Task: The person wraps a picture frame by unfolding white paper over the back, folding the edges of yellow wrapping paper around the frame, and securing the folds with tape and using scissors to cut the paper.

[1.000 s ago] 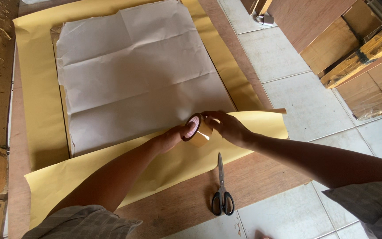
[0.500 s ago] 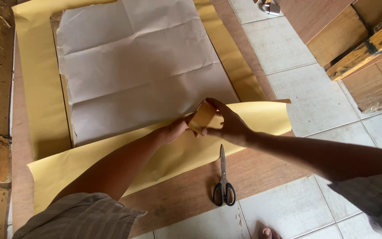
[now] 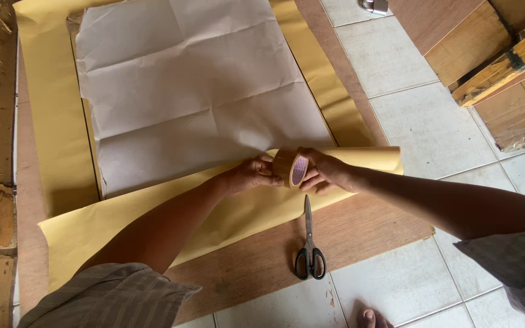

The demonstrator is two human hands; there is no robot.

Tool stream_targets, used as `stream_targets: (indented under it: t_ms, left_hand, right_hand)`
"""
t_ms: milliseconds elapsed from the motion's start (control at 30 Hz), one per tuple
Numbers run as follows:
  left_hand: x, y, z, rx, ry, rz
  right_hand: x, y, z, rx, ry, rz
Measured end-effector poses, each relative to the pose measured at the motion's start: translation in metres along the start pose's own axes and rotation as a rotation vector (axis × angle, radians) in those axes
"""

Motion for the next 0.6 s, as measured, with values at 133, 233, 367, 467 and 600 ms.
stream_targets:
  t_ms: [133,233,367,467,600]
  left_hand:
    - [0.015,-0.007,0.017,-0.053,0.003,0.006]
    - [0.025,-0.013,0.032,-0.089,0.015,0.041]
    - [0.010,-0.015,0.012,-0.140,-0.041,0.046]
    - [0.006,-0.011,-0.002,-0.154,-0.075,0.096]
    - [0.002,-0.007,-0.001,-0.107,-0.039,0.082]
  right_hand:
    - [0.003,-0.013,0.030,-0.397,-0.390,-0.285]
    - [-0.046,0.002,0.076,-0.440,-0.626,-0.311]
    - [-0.061,0.027,0.080,-0.565,-0.607,-0.213]
    - [-0.029,0.018,0.055,-0.287,-0.417,-0.199]
    - [-0.002,0.014,0.020,0.415,0.059,-0.037]
Point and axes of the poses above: each hand's wrist, its own x-axis towards the middle knuckle, its own y-axis out of the palm, z = x × y, the point moved 7 cm from there along x, towards the middle knuckle, and after that the axes turned 12 degrees about -z, right-handed, at the moved point
